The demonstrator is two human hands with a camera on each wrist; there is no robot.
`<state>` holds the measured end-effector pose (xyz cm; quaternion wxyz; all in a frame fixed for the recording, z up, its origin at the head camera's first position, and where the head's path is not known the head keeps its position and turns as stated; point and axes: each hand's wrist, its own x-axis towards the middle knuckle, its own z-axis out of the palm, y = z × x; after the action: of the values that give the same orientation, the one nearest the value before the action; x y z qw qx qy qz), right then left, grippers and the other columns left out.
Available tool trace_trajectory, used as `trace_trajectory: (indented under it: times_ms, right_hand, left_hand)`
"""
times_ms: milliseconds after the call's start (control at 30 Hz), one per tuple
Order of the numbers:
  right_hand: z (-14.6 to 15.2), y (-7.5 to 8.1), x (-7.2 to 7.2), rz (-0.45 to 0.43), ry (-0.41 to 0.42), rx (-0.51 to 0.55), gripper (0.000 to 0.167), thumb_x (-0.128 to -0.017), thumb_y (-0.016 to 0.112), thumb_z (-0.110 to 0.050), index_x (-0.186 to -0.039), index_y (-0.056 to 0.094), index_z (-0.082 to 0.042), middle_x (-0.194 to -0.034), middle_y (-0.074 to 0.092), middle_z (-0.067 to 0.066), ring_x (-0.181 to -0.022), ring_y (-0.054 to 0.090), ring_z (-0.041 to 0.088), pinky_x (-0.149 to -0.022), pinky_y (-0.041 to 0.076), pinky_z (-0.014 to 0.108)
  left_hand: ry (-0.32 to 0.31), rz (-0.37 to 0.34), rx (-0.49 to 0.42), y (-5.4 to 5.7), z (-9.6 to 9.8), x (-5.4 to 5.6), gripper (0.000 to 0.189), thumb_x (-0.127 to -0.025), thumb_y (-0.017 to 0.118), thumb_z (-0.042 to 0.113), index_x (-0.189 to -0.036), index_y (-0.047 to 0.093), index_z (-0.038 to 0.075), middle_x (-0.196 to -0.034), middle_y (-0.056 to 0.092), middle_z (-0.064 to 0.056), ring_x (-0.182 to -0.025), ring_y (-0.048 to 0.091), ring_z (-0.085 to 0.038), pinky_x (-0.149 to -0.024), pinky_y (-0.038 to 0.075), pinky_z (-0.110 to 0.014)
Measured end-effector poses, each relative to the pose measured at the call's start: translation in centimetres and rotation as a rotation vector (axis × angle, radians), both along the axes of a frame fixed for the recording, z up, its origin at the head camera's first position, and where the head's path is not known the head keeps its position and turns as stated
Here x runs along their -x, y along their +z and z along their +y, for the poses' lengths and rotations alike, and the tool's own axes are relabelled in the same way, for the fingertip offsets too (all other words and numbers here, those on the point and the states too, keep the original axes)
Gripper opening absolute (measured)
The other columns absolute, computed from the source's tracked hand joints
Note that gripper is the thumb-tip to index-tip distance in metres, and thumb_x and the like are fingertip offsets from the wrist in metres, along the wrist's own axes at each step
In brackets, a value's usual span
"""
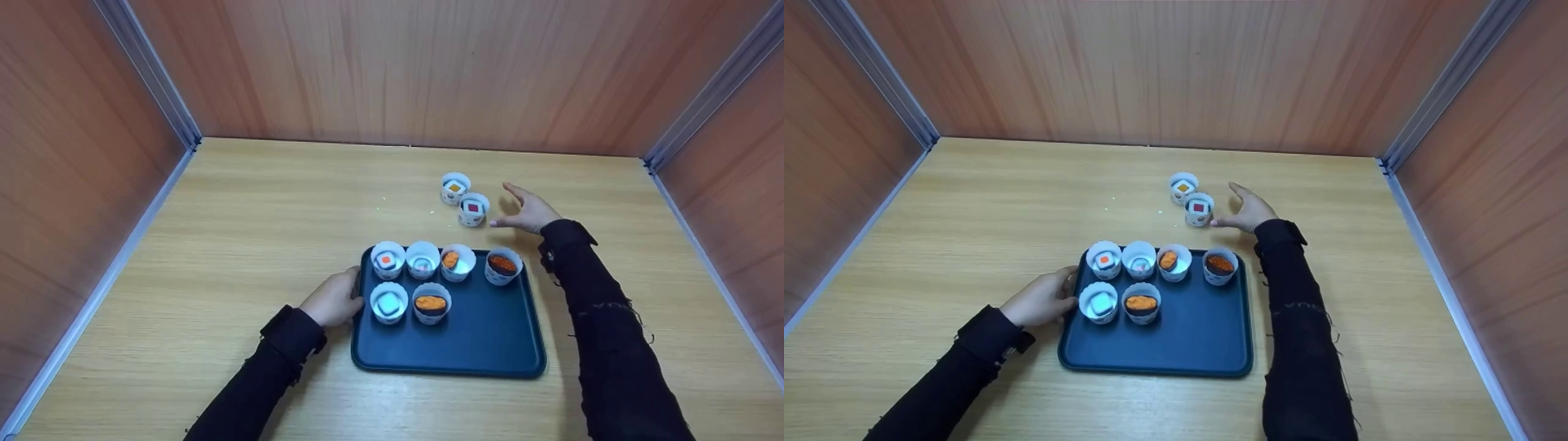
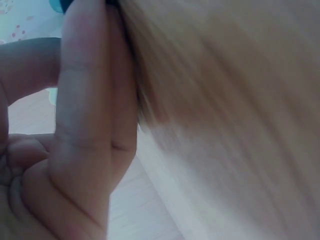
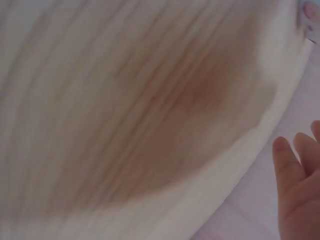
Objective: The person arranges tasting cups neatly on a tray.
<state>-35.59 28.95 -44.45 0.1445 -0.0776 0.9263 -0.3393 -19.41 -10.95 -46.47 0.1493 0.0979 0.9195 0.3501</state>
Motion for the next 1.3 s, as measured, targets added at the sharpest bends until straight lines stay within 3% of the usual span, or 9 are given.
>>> trace_trajectory:
  times_ms: [233, 533, 667, 767, 867, 1000, 1100, 1200, 1300]
  right_hand:
    - [-2.2, 0.0, 0.5, -0.052, 0.034, -0.073, 0.103, -0.077, 0.079, -0.049, -0.157, 0.022, -0.019, -0.163, 0.017, 0.016, -0.150, 0.013, 0.040, -0.119, 0.015, 0.060]
    - [-4.0, -0.1, 0.6, -0.090, 0.019, -0.042, 0.090, -0.080, 0.079, -0.038, -0.153, 0.032, -0.013, -0.154, 0.037, 0.016, -0.143, 0.031, 0.035, -0.119, 0.021, 0.056]
    - [-4.2, -0.5, 0.7, -0.058, 0.041, -0.008, 0.079, -0.083, 0.078, -0.031, -0.147, 0.039, -0.009, -0.145, 0.047, 0.016, -0.131, 0.043, 0.032, -0.116, 0.031, 0.050]
    - [-4.3, -0.7, 0.8, -0.038, 0.049, 0.009, 0.068, -0.084, 0.077, -0.026, -0.141, 0.046, -0.007, -0.138, 0.052, 0.016, -0.123, 0.046, 0.030, -0.112, 0.034, 0.047]
    - [-4.2, -0.7, 0.8, -0.048, 0.031, 0.027, 0.061, -0.085, 0.076, -0.024, -0.137, 0.049, -0.008, -0.134, 0.054, 0.015, -0.119, 0.046, 0.029, -0.110, 0.034, 0.046]
    - [-3.7, -0.7, 0.7, -0.065, 0.003, 0.040, 0.056, -0.086, 0.075, -0.023, -0.134, 0.051, -0.007, -0.134, 0.054, 0.016, -0.119, 0.046, 0.030, -0.111, 0.034, 0.047]
    - [-3.1, -0.7, 0.4, -0.076, -0.026, 0.049, 0.054, -0.087, 0.073, -0.022, -0.133, 0.051, -0.006, -0.135, 0.053, 0.017, -0.119, 0.046, 0.030, -0.111, 0.033, 0.047]
    - [-2.3, -0.6, 0.0, -0.071, -0.051, 0.057, 0.054, -0.088, 0.072, -0.022, -0.134, 0.050, -0.004, -0.135, 0.053, 0.018, -0.119, 0.045, 0.030, -0.111, 0.034, 0.046]
    - [-1.3, -0.4, -0.4, -0.049, -0.076, 0.090, 0.056, -0.089, 0.071, -0.023, -0.135, 0.047, -0.002, -0.136, 0.051, 0.019, -0.120, 0.045, 0.030, -0.111, 0.034, 0.045]
  left_hand:
    - [0.009, -0.017, -0.002, 0.1, -0.2, -0.3, 0.063, -0.092, 0.059, 0.007, -0.148, 0.033, -0.006, -0.139, 0.054, -0.024, -0.118, 0.057, -0.026, -0.111, 0.040, -0.043]
    - [0.010, -0.016, -0.007, -0.1, -0.1, -0.3, 0.062, -0.092, 0.060, 0.006, -0.147, 0.035, -0.006, -0.141, 0.053, -0.023, -0.125, 0.054, -0.024, -0.113, 0.038, -0.044]
    - [0.001, -0.008, -0.004, 0.0, -0.2, -0.5, 0.062, -0.091, 0.059, 0.006, -0.147, 0.035, -0.007, -0.099, 0.069, -0.018, -0.086, 0.066, -0.022, -0.085, 0.054, -0.036]
    - [-0.007, -0.014, 0.000, -0.1, -0.2, -0.5, 0.063, -0.091, 0.058, 0.006, -0.147, 0.033, -0.008, -0.068, 0.057, -0.006, -0.058, 0.058, -0.017, -0.061, 0.048, -0.030]
    - [-0.011, -0.008, 0.006, -0.1, -0.3, -0.5, 0.063, -0.091, 0.059, 0.005, -0.147, 0.034, -0.009, -0.066, 0.052, 0.000, -0.058, 0.056, -0.014, -0.060, 0.046, -0.028]
    - [-0.008, -0.003, 0.021, -0.2, -0.2, -0.4, 0.063, -0.091, 0.059, 0.006, -0.146, 0.034, -0.009, -0.074, 0.059, -0.007, -0.071, 0.062, -0.019, -0.073, 0.050, -0.032]
    - [-0.005, -0.006, 0.022, -0.1, -0.1, -0.4, 0.063, -0.091, 0.059, 0.006, -0.147, 0.034, -0.009, -0.104, 0.068, -0.019, -0.095, 0.065, -0.023, -0.093, 0.051, -0.038]
    - [-0.006, -0.007, 0.016, -0.1, 0.0, -0.2, 0.062, -0.092, 0.059, 0.006, -0.146, 0.035, -0.008, -0.135, 0.057, -0.024, -0.121, 0.057, -0.025, -0.109, 0.042, -0.042]
    - [-0.015, -0.003, 0.006, -0.2, 0.2, -0.1, 0.060, -0.092, 0.059, 0.006, -0.146, 0.036, -0.008, -0.142, 0.051, -0.025, -0.131, 0.050, -0.028, -0.113, 0.038, -0.045]
